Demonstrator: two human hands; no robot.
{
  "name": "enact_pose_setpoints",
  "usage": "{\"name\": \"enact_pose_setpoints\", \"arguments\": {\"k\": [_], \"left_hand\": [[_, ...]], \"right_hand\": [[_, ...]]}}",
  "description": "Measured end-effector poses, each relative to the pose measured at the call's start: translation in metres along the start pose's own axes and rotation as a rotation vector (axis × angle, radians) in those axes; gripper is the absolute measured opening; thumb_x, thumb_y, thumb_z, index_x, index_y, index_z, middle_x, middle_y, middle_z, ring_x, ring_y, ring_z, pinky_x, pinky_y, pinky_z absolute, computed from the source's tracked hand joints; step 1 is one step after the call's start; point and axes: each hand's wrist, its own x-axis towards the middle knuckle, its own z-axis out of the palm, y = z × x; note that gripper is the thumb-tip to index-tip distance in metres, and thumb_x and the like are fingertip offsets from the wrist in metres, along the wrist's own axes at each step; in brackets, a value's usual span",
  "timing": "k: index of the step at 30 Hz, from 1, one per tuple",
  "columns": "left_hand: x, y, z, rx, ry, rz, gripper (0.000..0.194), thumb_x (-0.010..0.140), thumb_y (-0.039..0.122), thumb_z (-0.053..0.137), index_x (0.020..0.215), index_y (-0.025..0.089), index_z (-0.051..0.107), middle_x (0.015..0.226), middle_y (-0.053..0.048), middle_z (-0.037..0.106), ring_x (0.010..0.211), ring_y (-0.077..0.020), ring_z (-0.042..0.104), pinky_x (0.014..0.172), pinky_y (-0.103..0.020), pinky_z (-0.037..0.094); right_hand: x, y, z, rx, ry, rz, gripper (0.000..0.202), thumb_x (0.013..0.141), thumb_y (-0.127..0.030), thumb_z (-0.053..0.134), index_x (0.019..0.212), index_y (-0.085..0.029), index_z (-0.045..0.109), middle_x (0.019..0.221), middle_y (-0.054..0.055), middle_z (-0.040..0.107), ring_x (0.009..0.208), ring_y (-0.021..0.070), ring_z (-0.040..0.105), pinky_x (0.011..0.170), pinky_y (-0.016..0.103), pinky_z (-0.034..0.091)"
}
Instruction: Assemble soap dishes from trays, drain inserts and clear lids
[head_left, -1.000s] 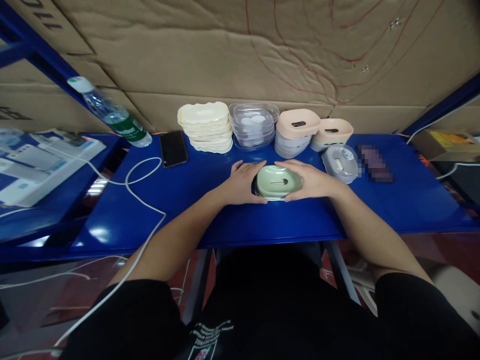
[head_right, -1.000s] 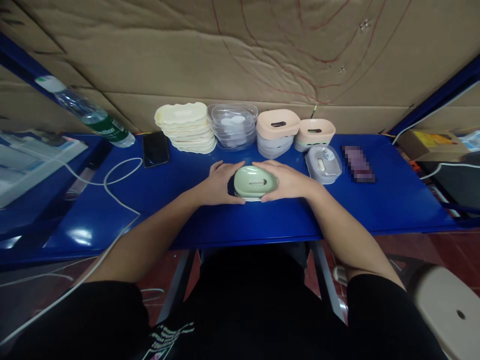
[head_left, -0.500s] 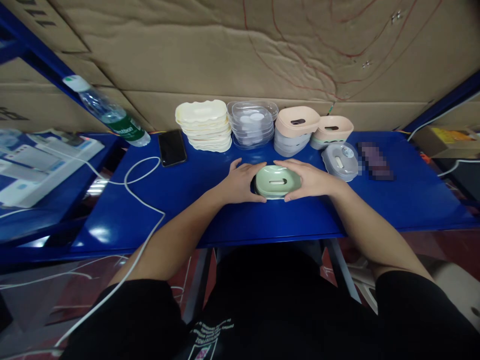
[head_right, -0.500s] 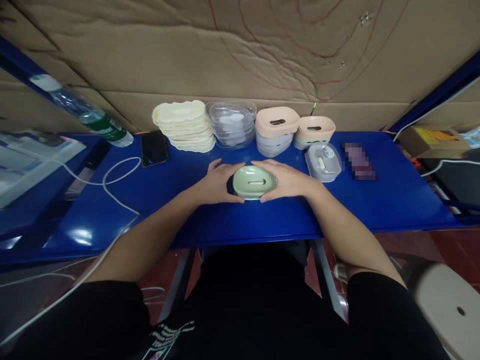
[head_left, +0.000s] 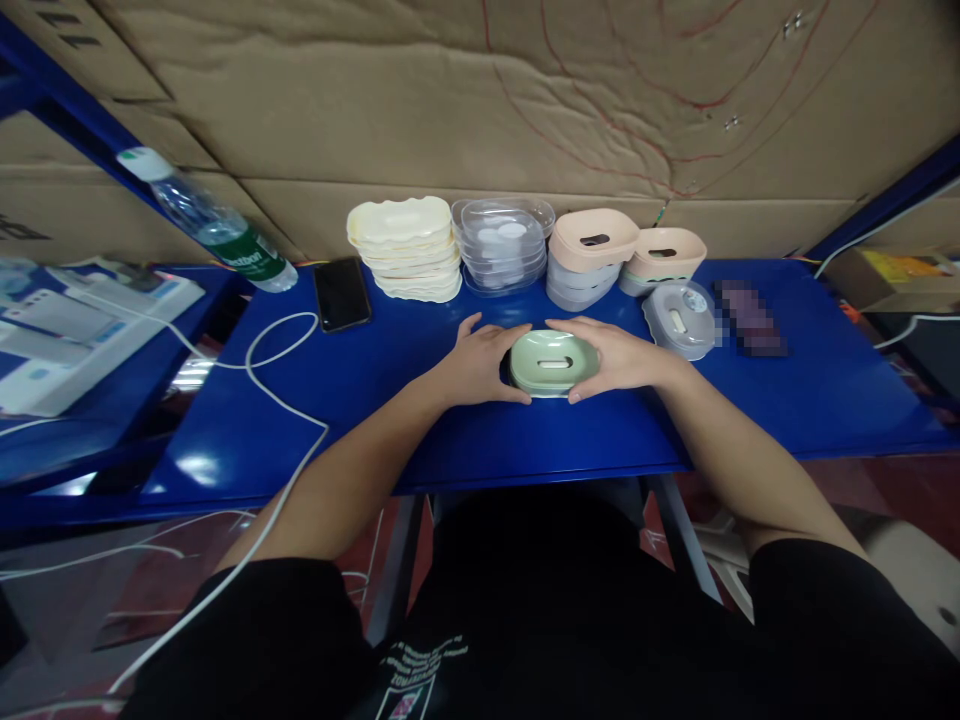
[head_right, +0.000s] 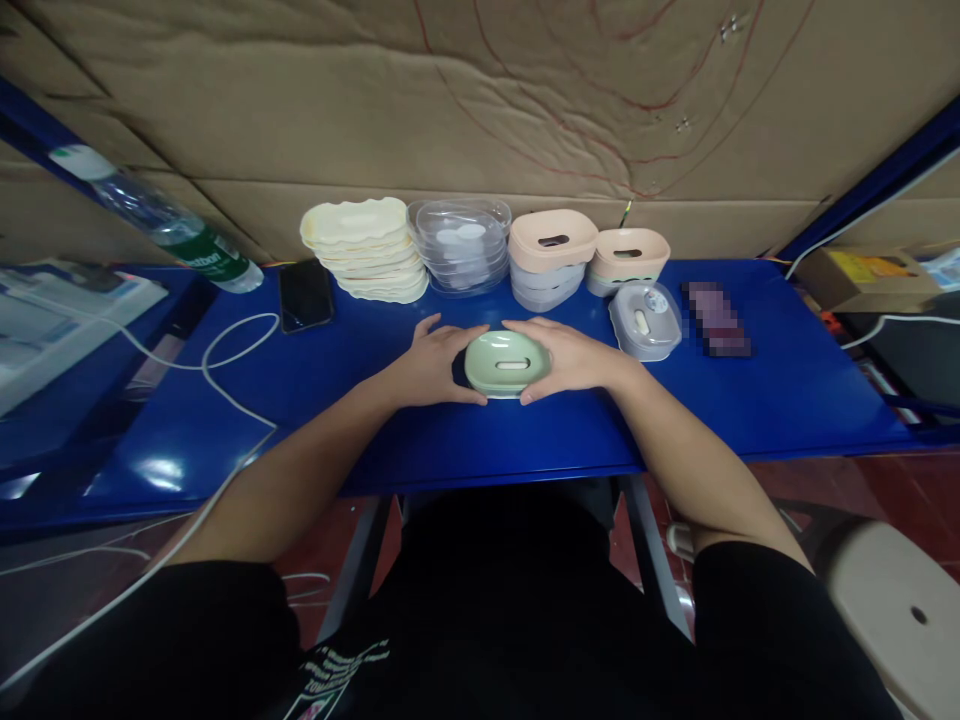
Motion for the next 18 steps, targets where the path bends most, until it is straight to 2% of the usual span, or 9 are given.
{"name": "enact_pose_setpoints", "arguments": {"k": [11, 18], "left_hand": [[-0.0003, -0.0046, 0.0017, 0.031, -0.017, 0.007, 0.125, 0.070, 0.081, 0.091, 0.171, 0.022, 0.045, 0.161, -0.020, 0.064, 0.150, -0.0444, 0.058, 0.137, -0.068, 0.009], [-0.0007, -0.0048, 0.0032, 0.034, 0.004, 0.017, 0.123, 0.069, 0.086, 0.090, 0.167, 0.022, 0.052, 0.161, -0.020, 0.065, 0.149, -0.0440, 0.059, 0.137, -0.068, 0.011]], "right_hand": [[0.0018, 0.0002, 0.0028, -0.004, -0.019, -0.020, 0.130, 0.069, -0.085, 0.091, 0.174, -0.025, 0.045, 0.159, 0.019, 0.062, 0.147, 0.0458, 0.057, 0.125, 0.066, 0.045], [0.0019, 0.0041, 0.0066, -0.046, -0.025, 0.005, 0.133, 0.065, -0.088, 0.091, 0.172, -0.021, 0.049, 0.162, 0.021, 0.060, 0.150, 0.0466, 0.056, 0.127, 0.066, 0.045]]}}
